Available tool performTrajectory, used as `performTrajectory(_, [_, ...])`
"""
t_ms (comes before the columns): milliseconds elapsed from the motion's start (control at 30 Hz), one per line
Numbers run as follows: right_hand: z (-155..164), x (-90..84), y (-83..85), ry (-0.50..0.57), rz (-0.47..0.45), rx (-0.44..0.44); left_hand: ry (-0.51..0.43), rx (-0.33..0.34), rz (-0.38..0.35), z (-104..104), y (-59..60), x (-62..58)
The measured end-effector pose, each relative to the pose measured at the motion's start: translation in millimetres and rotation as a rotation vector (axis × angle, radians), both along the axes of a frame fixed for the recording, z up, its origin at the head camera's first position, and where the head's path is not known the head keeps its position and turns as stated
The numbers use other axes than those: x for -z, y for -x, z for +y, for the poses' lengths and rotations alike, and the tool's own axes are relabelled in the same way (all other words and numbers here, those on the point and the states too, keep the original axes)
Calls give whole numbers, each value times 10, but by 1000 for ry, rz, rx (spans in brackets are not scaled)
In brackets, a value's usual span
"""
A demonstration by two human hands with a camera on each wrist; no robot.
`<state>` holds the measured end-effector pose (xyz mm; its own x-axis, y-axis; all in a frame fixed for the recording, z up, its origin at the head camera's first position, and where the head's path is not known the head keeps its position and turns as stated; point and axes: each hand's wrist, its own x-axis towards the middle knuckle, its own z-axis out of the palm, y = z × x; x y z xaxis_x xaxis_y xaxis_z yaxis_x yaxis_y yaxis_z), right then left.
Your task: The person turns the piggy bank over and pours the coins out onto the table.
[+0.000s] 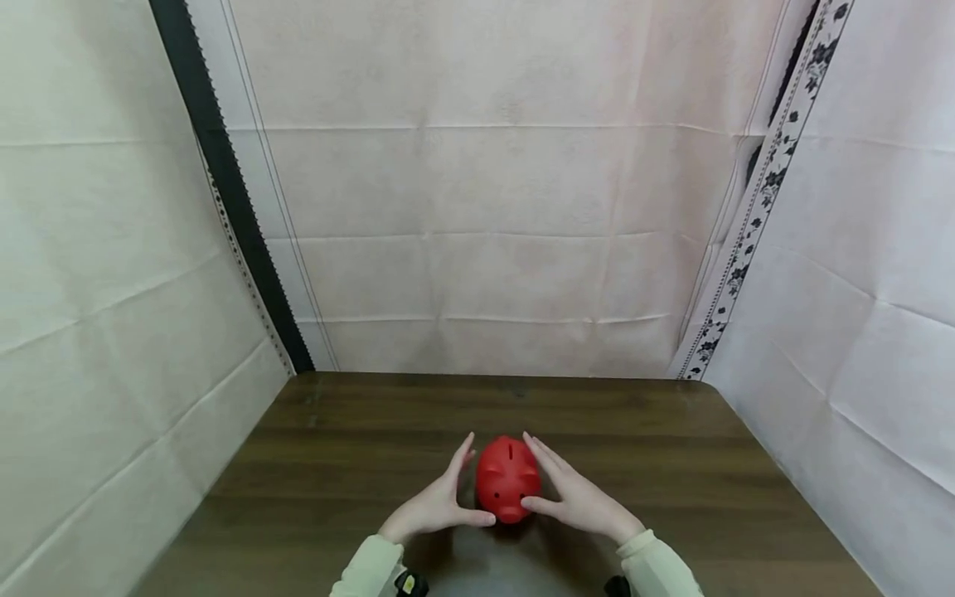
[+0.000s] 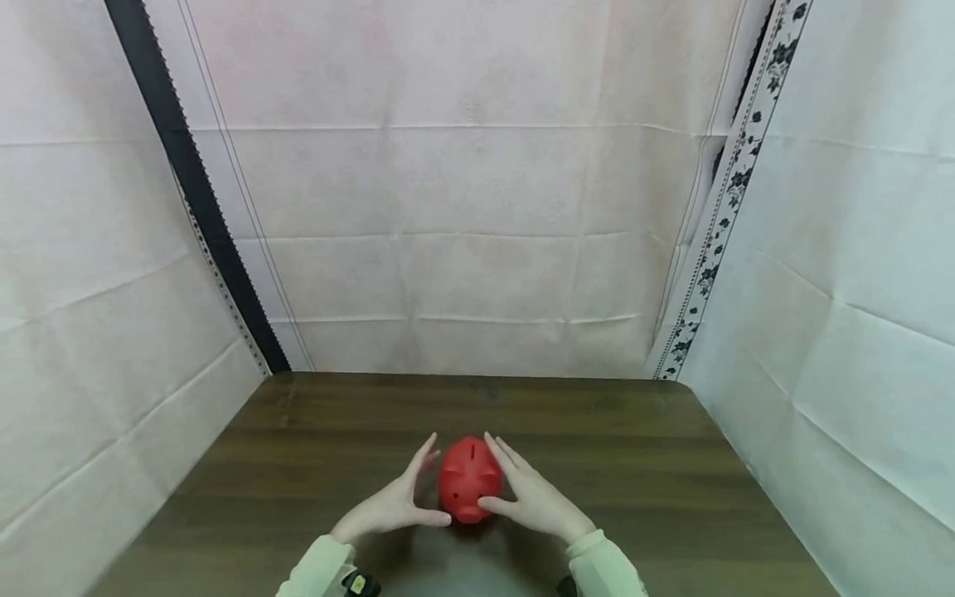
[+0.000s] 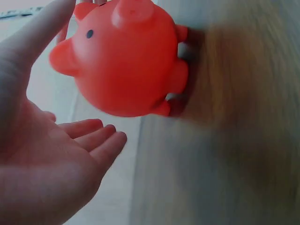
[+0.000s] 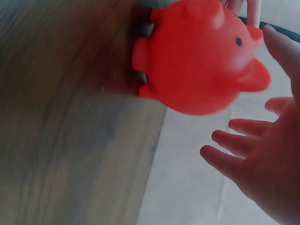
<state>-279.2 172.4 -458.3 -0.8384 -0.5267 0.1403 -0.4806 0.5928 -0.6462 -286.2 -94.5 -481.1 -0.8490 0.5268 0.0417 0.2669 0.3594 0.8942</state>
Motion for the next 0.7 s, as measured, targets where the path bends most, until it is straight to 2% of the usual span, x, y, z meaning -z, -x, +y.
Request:
performTrajectory(167, [-85,22,92,69,-58,-16,-129,17,-78,121,138,46])
performTrajectory(267, [-108,77,105,115,-83,-13,-172,11,-100,152,169,108])
performTrajectory(533, [-176,399,37,230,-177,-55,-226,28,-166,148,40,388])
performTrajectory(600, [-191,439,49,273,-187,-56,-229,19,-158,154,43,416])
performTrajectory(700, [-207,459,94,324,-190,-44,-200,-9,-104,160,87,415])
